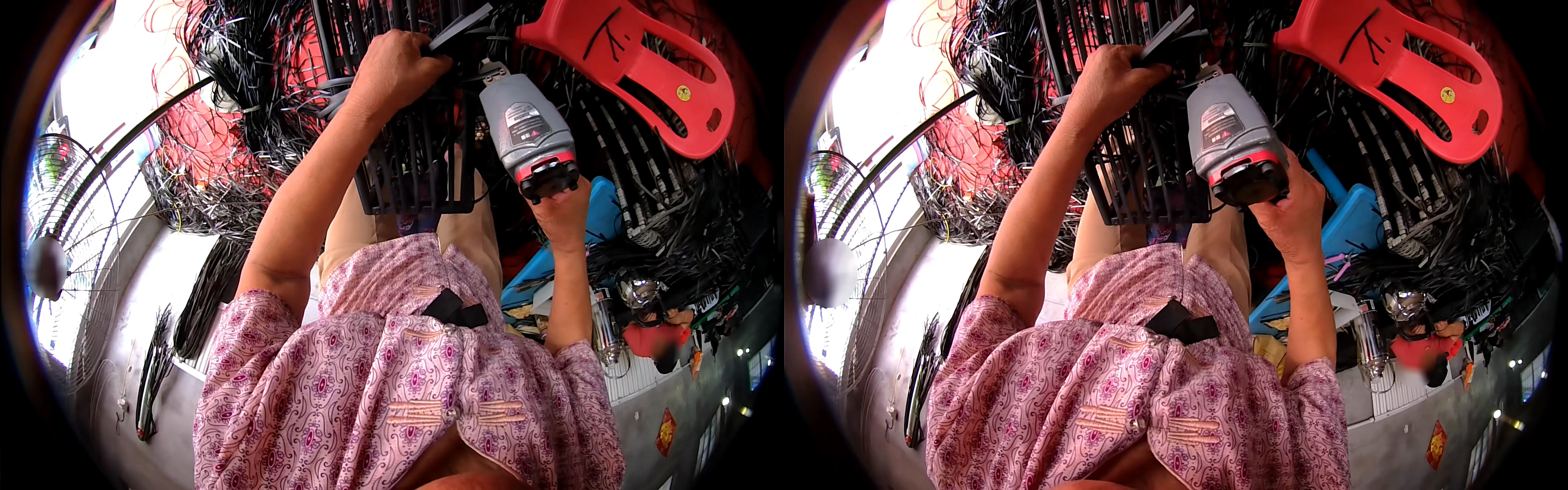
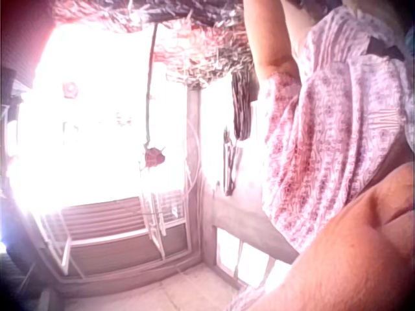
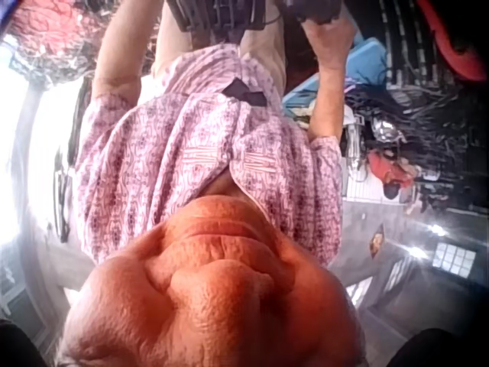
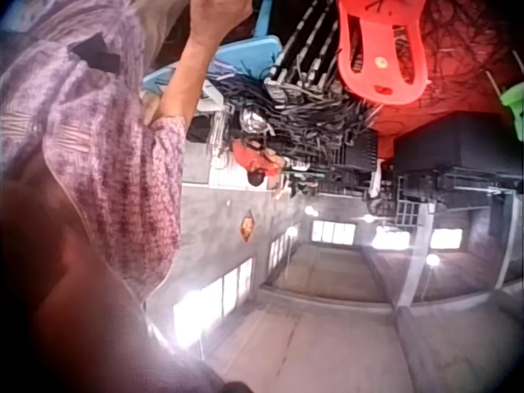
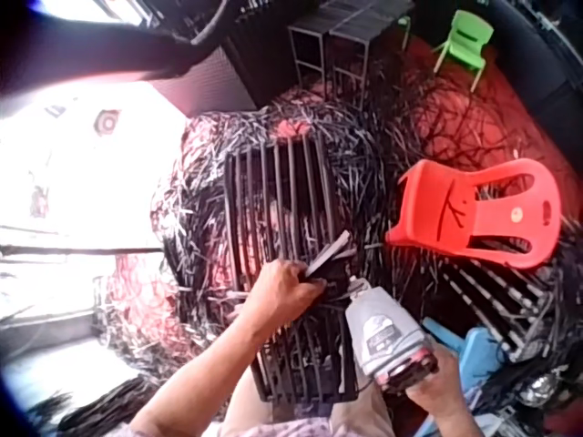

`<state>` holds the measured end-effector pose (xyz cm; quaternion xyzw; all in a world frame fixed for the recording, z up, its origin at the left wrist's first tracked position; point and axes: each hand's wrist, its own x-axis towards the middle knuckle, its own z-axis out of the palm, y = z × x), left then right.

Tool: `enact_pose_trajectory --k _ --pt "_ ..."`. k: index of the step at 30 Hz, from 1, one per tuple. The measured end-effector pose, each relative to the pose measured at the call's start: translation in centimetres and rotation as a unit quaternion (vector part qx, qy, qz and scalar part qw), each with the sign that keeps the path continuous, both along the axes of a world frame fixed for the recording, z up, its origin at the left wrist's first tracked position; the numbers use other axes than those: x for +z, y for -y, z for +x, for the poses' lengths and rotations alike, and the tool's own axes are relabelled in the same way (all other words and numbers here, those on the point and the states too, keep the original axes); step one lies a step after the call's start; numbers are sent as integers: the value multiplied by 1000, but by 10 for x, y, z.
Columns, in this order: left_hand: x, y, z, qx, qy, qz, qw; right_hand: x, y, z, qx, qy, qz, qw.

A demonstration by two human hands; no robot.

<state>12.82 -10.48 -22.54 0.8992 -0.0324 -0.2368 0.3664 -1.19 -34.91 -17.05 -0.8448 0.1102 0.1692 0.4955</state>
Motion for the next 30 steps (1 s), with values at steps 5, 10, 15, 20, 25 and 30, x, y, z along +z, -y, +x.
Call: enact_pose_trajectory --k 5,10,15,20,25,30 --pt "2 1 1 15 -5 -13 1000 -1 4 5 45 23 -33 998" --pt "1 -2 1 1 -14 -7 1000 -13 9 2 -38 -11 63 997" --pt "-1 -1 0 6 -14 -6 1000 -1 32 12 -80 40 -19 996" --pt "4 -2 2 0 -24 8 1000 15 42 26 -6 58 -5 998" --pt "4 -3 3 2 -17 -3 1000 9 42 38 169 72 -67 981" --pt "4 -3 1 12 -2 -5 1000 12 14 53 167 54 -52 983"
